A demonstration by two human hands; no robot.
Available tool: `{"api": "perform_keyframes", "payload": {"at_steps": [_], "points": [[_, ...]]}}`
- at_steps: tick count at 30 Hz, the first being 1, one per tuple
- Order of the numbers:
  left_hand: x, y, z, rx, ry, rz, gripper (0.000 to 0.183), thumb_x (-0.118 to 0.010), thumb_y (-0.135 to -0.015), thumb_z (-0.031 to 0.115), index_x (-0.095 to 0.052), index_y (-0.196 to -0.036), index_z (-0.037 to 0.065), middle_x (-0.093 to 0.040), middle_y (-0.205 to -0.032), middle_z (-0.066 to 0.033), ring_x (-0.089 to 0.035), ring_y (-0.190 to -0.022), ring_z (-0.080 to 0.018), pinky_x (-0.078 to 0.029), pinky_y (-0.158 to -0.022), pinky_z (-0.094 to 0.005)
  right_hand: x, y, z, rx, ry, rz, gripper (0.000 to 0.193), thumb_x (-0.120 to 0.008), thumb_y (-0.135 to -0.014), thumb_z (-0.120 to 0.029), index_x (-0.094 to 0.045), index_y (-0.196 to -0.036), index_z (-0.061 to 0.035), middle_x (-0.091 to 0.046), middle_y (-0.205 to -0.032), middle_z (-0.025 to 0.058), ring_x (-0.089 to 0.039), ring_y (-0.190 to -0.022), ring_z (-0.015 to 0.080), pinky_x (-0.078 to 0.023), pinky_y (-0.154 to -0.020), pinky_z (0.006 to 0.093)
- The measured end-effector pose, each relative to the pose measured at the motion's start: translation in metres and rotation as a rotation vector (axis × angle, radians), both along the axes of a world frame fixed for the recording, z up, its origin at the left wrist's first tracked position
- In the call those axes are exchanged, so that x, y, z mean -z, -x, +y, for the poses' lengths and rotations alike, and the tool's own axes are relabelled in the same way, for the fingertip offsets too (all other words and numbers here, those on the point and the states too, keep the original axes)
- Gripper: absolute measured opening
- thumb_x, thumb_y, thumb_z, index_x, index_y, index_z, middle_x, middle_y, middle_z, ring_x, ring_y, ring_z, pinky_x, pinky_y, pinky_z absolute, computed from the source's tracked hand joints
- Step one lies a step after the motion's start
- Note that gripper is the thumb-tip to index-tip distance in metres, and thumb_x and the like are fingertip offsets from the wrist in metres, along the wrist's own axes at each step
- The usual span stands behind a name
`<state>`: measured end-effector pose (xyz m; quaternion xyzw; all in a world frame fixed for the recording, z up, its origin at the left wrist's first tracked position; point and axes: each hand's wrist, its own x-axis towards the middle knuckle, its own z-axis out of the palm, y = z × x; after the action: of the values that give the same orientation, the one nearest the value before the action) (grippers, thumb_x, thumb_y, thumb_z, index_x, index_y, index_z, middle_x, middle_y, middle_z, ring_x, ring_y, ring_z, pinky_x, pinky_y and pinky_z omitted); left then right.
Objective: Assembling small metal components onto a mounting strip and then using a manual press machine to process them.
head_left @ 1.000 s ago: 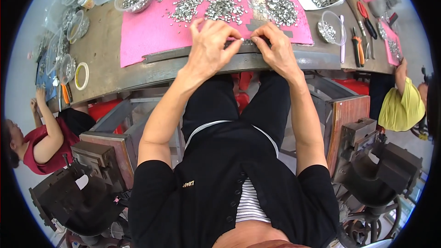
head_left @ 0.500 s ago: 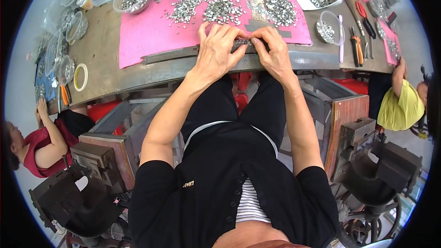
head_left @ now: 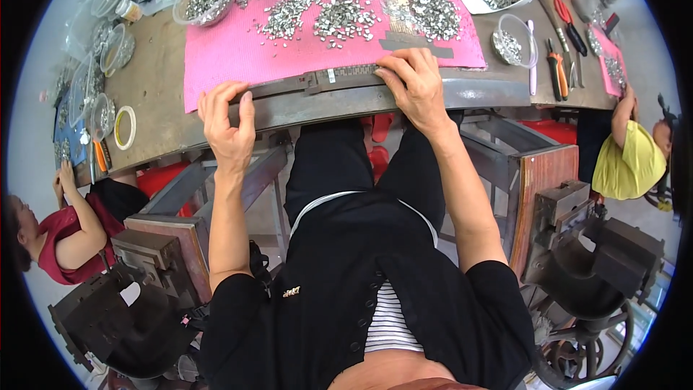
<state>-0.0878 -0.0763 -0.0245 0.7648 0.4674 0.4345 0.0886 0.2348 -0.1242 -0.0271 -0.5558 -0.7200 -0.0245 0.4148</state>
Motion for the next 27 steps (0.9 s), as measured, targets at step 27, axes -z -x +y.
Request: {"api": "perform_keyframes", "payload": {"at_steps": [27], "points": [[-0.046, -0.118, -0.008, 0.557, -0.050, -0.023, 0.046, -0.082, -0.071, 0.006, -0.072, -0.115, 0.009, -0.058, -0.098, -0.0074, -0.059, -0.086, -0.0248, -0.048, -0.077, -0.0382, -0.003, -0.006, -0.007, 0.116, 0.058, 0.453, 0.016, -0.071, -0.089, -0.002, -0.072, -0.105, -0.0028, -0.071, -0.100, 0.0118, -0.067, -0.090, 0.0267, -0.053, -0.080, 0.0351]]}}
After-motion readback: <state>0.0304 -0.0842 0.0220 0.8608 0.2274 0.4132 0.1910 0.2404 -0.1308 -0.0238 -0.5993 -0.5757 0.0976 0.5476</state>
